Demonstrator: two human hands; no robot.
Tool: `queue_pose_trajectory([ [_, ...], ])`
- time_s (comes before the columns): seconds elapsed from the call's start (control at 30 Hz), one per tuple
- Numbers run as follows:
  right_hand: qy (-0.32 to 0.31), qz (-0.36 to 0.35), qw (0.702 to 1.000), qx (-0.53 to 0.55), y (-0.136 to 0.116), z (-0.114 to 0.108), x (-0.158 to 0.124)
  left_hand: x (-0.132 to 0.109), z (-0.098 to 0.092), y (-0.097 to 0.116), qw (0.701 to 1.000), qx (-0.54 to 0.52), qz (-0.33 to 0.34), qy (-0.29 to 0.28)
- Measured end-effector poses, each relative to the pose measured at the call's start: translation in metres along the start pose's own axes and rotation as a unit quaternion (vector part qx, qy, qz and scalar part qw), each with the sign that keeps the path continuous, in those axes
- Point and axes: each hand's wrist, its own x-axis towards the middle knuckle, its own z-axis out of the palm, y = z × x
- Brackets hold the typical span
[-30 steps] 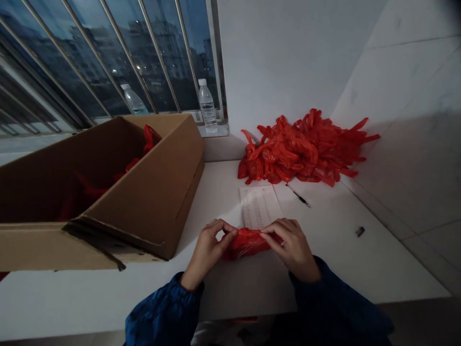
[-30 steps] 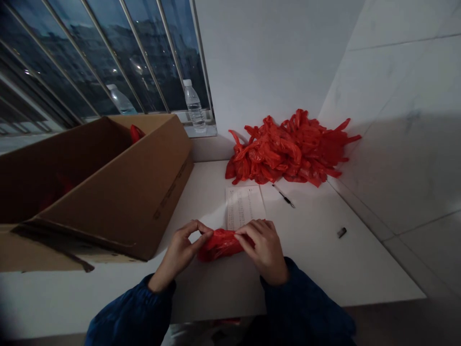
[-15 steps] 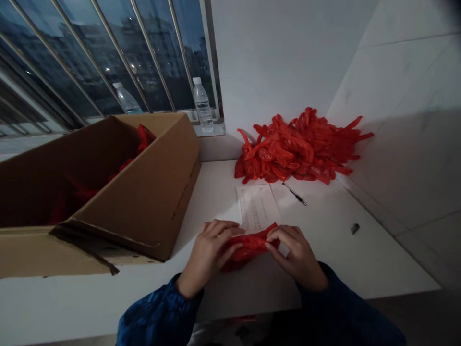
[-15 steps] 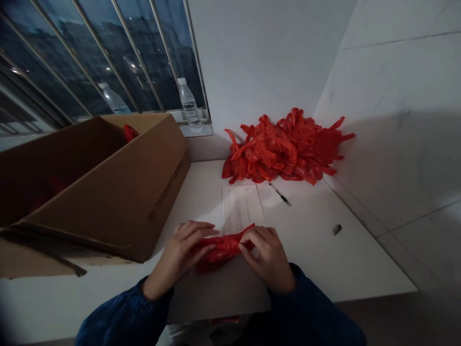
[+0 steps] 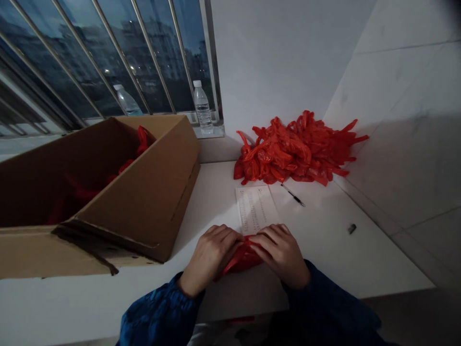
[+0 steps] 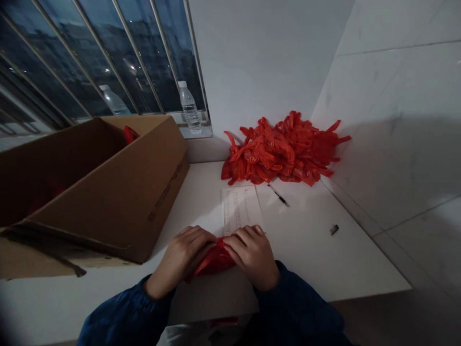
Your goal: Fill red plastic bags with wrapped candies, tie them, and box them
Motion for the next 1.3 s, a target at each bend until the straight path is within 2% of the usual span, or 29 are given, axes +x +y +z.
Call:
queue_pose_trajectory([
  [0.13, 0.050, 0.024, 0.998, 0.035, 0.008, -0.005, -0.002, -0.006, 0.001, -0.015, 0.997, -0.036, -0.043, 0.057],
  [0.23, 0.088, 0.054, 0.993, 0.055, 0.012, -0.005, -0.008, -0.013, 0.004, -0.024, 0.992, -0.071, -0.081, 0.071],
  [0.33, 0.102, 0.077, 0.990, 0.062, 0.012, -0.003, -0.011, -0.015, 0.002, -0.019, 0.984, -0.113, -0.112, 0.085],
  [0.4, 0.108, 0.082, 0.989, 0.062, 0.009, -0.002, -0.011, -0.011, -0.002, -0.009, 0.983, -0.123, -0.109, 0.084],
  [0.53, 0.101, 0.070, 0.990, 0.074, 0.004, -0.007, -0.007, 0.000, -0.006, 0.009, 0.996, -0.076, -0.045, 0.014],
  [0.6, 0.085, 0.069, 0.988, 0.106, 0.002, -0.010, -0.007, 0.003, -0.003, 0.012, 0.997, -0.072, -0.039, 0.001],
  [0.7, 0.051, 0.060, 0.987, 0.143, 0.001, -0.011, -0.008, 0.003, 0.003, 0.008, 0.990, -0.136, -0.042, 0.017],
  [0.8, 0.047, 0.037, 0.991, 0.118, 0.005, -0.009, -0.009, -0.001, 0.001, -0.001, 0.984, -0.172, -0.049, 0.021],
  [0.97, 0.040, 0.050, 0.990, 0.123, 0.013, -0.014, -0.019, -0.022, -0.010, -0.004, 0.984, -0.127, -0.113, 0.053],
  [1.07, -0.027, 0.035, 0.996, 0.077, 0.012, -0.005, -0.030, -0.040, 0.005, 0.008, 0.993, -0.036, -0.113, 0.015],
  [1.17, -0.102, -0.003, 0.995, -0.006, 0.011, 0.023, -0.043, -0.052, 0.040, 0.015, 0.994, 0.074, -0.074, -0.033],
  [1.3, -0.137, -0.026, 0.987, -0.081, 0.016, 0.062, -0.059, -0.061, 0.083, 0.008, 0.981, 0.164, -0.086, -0.055],
])
